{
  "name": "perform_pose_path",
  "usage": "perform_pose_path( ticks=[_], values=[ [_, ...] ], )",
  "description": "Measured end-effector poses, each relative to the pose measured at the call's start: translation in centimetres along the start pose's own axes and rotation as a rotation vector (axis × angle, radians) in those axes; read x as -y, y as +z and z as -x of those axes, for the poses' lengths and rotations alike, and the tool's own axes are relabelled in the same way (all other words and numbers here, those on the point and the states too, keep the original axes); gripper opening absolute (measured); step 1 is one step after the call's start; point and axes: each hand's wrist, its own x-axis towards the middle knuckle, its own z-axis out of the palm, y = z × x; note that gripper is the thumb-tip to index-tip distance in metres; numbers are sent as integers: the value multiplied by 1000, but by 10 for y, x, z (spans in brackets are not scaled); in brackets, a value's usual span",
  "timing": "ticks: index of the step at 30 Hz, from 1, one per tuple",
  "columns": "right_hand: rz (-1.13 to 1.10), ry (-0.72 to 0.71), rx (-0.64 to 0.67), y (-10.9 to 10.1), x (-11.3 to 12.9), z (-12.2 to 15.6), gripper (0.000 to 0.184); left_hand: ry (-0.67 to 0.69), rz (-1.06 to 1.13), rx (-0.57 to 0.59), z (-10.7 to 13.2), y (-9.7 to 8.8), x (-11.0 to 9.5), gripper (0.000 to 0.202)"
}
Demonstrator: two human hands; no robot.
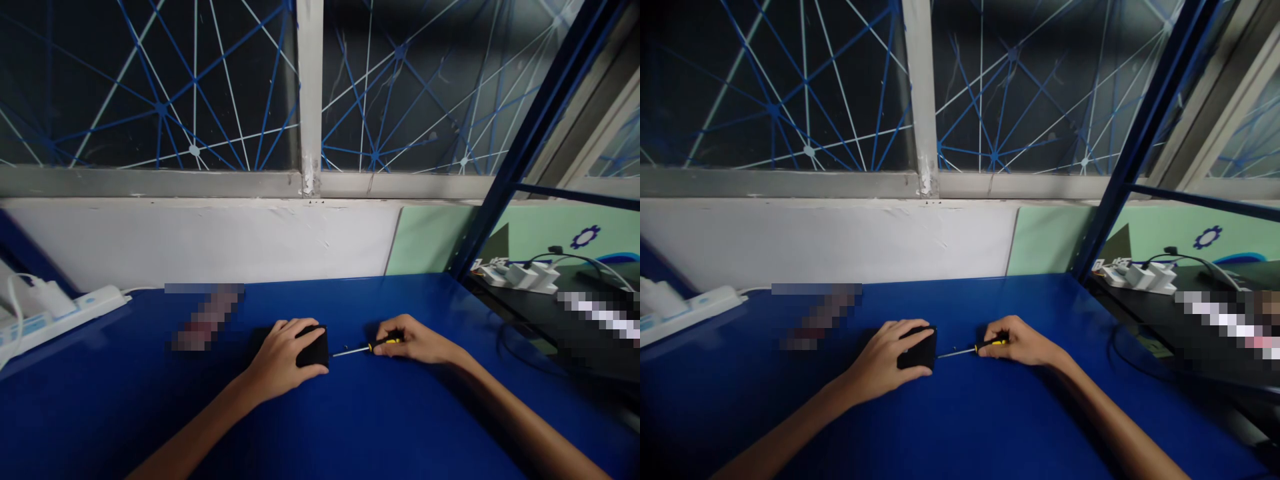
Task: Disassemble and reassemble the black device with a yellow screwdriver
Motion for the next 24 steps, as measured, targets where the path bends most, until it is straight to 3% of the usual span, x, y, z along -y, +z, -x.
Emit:
perform_pose_path(
  ticks=[5, 9, 12, 16, 22, 24],
  values=[
    [79, -14, 8, 1, 5, -1, 46, 9, 12, -14, 1, -2, -2, 54],
    [16, -68, -28, 4, 6, 0, 29, 12, 14, -14, 1, -2, -2, 54],
    [-46, -56, -40, 5, 3, 0, 34, 10, 10, -10, 1, -1, -2, 55],
    [-108, -10, 39, 4, -1, 0, 32, 7, -10, 8, 1, -3, -3, 55],
    [-12, 10, 61, 2, 4, 0, 46, 32, -26, 22, 1, -4, -5, 53],
    [3, -17, 42, 4, 6, 0, 43, 43, -33, 17, 1, -4, -5, 52]
  ],
)
